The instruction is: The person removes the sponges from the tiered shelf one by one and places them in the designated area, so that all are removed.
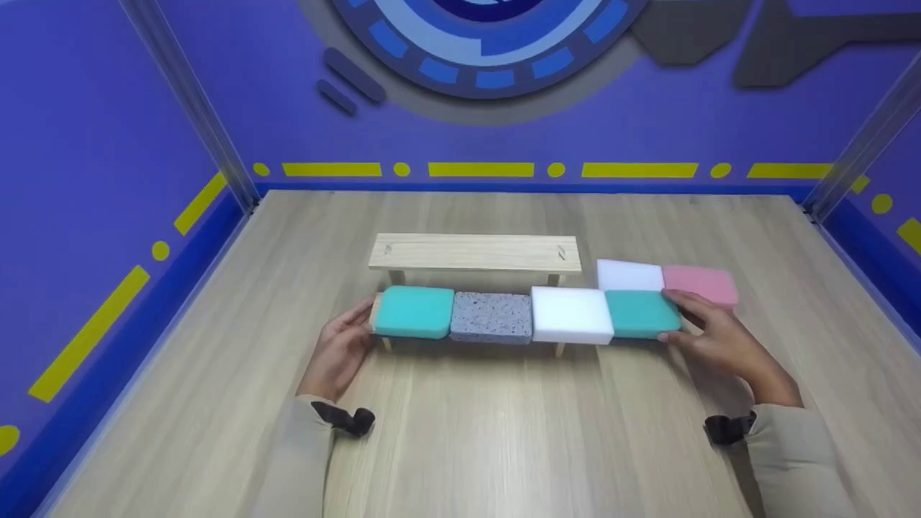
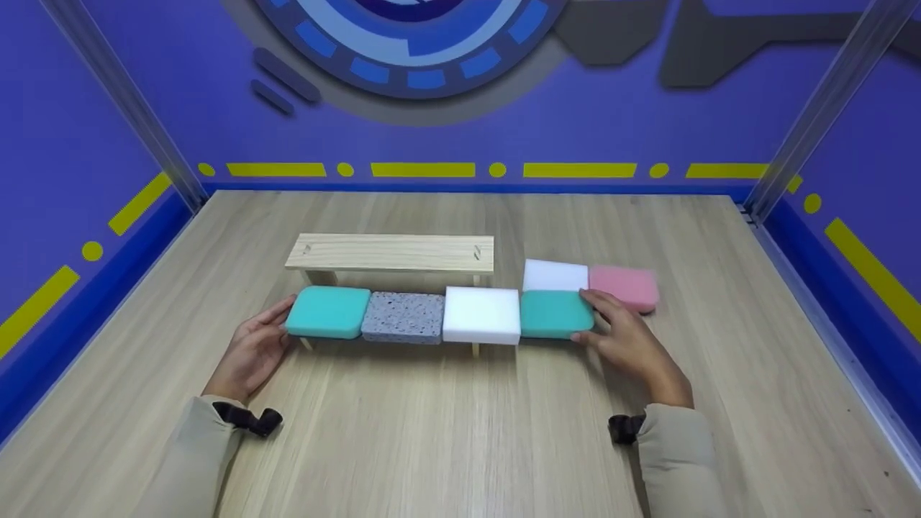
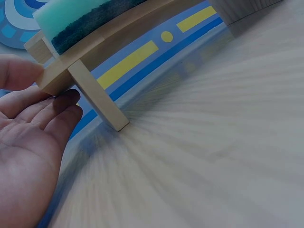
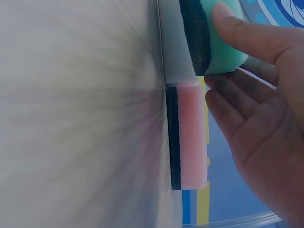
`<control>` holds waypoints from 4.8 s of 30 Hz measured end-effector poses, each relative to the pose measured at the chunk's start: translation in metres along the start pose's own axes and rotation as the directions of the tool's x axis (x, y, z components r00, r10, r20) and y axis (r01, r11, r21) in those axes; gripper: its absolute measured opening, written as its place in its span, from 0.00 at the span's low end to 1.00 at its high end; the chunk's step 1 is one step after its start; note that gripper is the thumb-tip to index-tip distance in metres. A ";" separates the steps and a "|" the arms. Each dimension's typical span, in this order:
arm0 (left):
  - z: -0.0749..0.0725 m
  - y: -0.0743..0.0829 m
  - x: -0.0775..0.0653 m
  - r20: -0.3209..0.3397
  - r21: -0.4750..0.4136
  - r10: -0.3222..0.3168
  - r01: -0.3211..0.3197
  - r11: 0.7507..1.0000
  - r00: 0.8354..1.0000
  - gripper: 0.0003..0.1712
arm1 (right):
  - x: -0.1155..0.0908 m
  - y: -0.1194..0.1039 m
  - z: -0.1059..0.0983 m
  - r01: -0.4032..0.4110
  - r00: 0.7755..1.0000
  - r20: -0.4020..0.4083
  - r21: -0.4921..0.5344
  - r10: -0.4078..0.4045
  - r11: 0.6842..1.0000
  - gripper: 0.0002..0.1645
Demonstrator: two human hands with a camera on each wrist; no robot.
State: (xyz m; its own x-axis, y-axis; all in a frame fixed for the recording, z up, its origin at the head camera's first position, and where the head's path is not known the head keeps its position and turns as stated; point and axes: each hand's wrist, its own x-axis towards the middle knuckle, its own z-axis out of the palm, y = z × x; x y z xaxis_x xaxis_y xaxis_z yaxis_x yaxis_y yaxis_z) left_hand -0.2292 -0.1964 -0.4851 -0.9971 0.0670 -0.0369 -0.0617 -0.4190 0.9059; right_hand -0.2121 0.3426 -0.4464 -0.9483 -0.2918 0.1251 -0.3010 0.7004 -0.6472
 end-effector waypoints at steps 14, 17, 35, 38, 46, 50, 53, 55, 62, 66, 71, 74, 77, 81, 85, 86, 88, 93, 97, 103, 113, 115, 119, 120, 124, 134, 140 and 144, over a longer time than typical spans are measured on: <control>0.001 0.000 0.002 0.004 -0.009 -0.019 0.019 1.000 1.000 0.31 | -0.001 0.007 -0.001 -0.110 0.992 0.064 -0.016 0.110 0.994 0.48; 0.001 0.000 0.002 0.002 0.002 -0.026 0.026 1.000 1.000 0.31 | -0.001 0.008 -0.001 -0.107 0.992 0.067 -0.012 0.108 0.994 0.48; 0.000 0.001 0.000 -0.010 -0.008 -0.047 0.047 0.999 0.999 0.32 | -0.001 0.006 -0.001 -0.054 0.995 0.086 -0.042 0.057 0.998 0.39; 0.000 0.001 0.001 -0.013 0.006 -0.047 0.048 0.999 0.999 0.32 | -0.001 0.005 -0.001 -0.046 0.995 0.087 -0.048 0.051 0.998 0.38; 0.001 0.001 0.001 -0.014 0.005 -0.037 0.038 0.999 0.999 0.33 | -0.001 0.003 0.000 -0.059 0.994 0.096 -0.009 0.060 0.998 0.36; 0.001 0.001 0.001 -0.011 0.005 -0.035 0.035 0.999 0.999 0.33 | -0.001 0.000 -0.002 -0.052 0.995 0.085 -0.013 0.053 0.999 0.35; 0.000 0.001 0.001 -0.008 -0.008 -0.033 0.033 0.999 0.999 0.33 | -0.001 -0.003 -0.004 -0.041 0.997 0.060 -0.030 0.043 0.999 0.35; 0.000 0.001 0.002 -0.004 -0.004 -0.032 0.032 0.999 0.999 0.33 | -0.001 -0.006 -0.005 -0.020 0.999 0.024 -0.052 0.021 0.998 0.35; -0.001 0.001 0.002 0.004 0.004 -0.038 0.038 0.999 0.999 0.33 | 0.000 -0.016 -0.005 0.014 0.995 -0.102 -0.081 -0.022 0.997 0.34; 0.000 0.001 0.001 0.000 -0.009 -0.037 0.037 0.999 0.999 0.33 | 0.000 -0.024 -0.008 -0.036 0.993 -0.110 -0.051 0.030 0.998 0.37; 0.001 0.002 0.001 -0.001 -0.020 -0.039 0.039 0.999 0.999 0.33 | 0.002 -0.034 -0.009 -0.024 0.994 -0.109 -0.038 0.019 0.999 0.37; 0.001 0.002 0.001 -0.002 -0.021 -0.038 0.038 0.999 0.999 0.33 | 0.004 -0.041 -0.009 -0.009 0.996 -0.088 -0.030 0.006 1.000 0.38; 0.001 0.002 0.001 -0.003 -0.021 -0.038 0.038 0.999 0.999 0.32 | 0.006 -0.047 -0.008 -0.004 0.998 -0.064 -0.032 0.002 0.999 0.40; 0.001 0.002 0.000 -0.006 -0.026 -0.038 0.037 0.999 0.999 0.32 | 0.011 -0.054 -0.006 0.008 0.999 -0.038 -0.052 -0.010 0.999 0.42; 0.001 0.001 -0.001 0.001 -0.028 -0.032 0.032 0.999 0.999 0.33 | 0.016 -0.061 -0.004 0.033 0.999 -0.008 -0.067 -0.033 0.997 0.44; 0.001 0.002 -0.001 0.005 -0.024 -0.030 0.030 0.999 1.000 0.33 | 0.017 -0.063 -0.003 0.040 0.999 -0.002 -0.068 -0.040 0.997 0.45; 0.001 0.002 -0.001 0.010 -0.028 -0.028 0.029 0.999 1.000 0.33 | 0.020 -0.067 -0.002 0.060 0.998 0.009 -0.067 -0.060 0.996 0.45; 0.001 0.002 0.000 0.016 -0.028 -0.030 0.030 0.999 0.999 0.33 | 0.026 -0.075 0.002 0.101 0.994 0.041 -0.061 -0.099 0.993 0.45; 0.001 0.002 0.000 0.019 -0.037 -0.026 0.027 0.999 0.999 0.33 | 0.029 -0.081 0.006 0.094 0.992 0.084 -0.061 -0.089 0.994 0.46; 0.001 0.002 0.000 0.014 -0.025 -0.022 0.023 0.999 1.000 0.33 | 0.036 -0.087 0.011 0.095 0.987 0.136 -0.075 -0.084 0.993 0.47; -0.001 0.001 0.000 0.014 -0.005 -0.022 0.022 1.000 1.000 0.33 | 0.046 -0.095 0.019 0.159 0.975 0.174 -0.126 -0.136 0.979 0.46; -0.001 0.001 0.000 0.005 0.004 -0.021 0.021 1.000 1.000 0.33 | 0.048 -0.096 0.020 0.170 0.974 0.175 -0.130 -0.146 0.977 0.46; 0.000 0.001 0.001 -0.015 0.027 -0.016 0.016 1.000 1.000 0.32 | 0.050 -0.098 0.023 0.207 0.968 0.171 -0.136 -0.182 0.969 0.45; 0.000 0.001 0.001 -0.018 0.024 -0.018 0.018 1.000 1.000 0.32 | 0.050 -0.098 0.024 0.215 0.967 0.171 -0.139 -0.190 0.967 0.45; 0.000 0.001 0.002 -0.017 0.021 -0.020 0.021 1.000 1.000 0.32 | 0.051 -0.100 0.026 0.233 0.962 0.178 -0.148 -0.206 0.961 0.45; 0.000 0.001 0.001 -0.002 0.019 -0.024 0.024 1.000 1.000 0.33 | 0.050 -0.104 0.031 0.221 0.962 0.202 -0.174 -0.185 0.960 0.46; 0.001 0.001 0.000 0.001 0.006 -0.015 0.015 1.000 1.000 0.33 | 0.051 -0.105 0.032 0.204 0.963 0.213 -0.185 -0.163 0.961 0.46; 0.001 0.001 0.000 0.007 -0.002 -0.011 0.011 1.000 1.000 0.32 | 0.050 -0.105 0.033 0.196 0.966 0.206 -0.178 -0.158 0.964 0.45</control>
State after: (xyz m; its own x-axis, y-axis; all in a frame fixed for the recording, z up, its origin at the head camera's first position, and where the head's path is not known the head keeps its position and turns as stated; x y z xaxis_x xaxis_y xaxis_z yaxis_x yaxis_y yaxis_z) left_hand -0.2293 -0.1963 -0.4839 -0.9960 0.0780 -0.0441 -0.0729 -0.4196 0.9048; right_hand -0.2249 0.2327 -0.3971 -0.8474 -0.5266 0.0679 -0.4937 0.7342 -0.4661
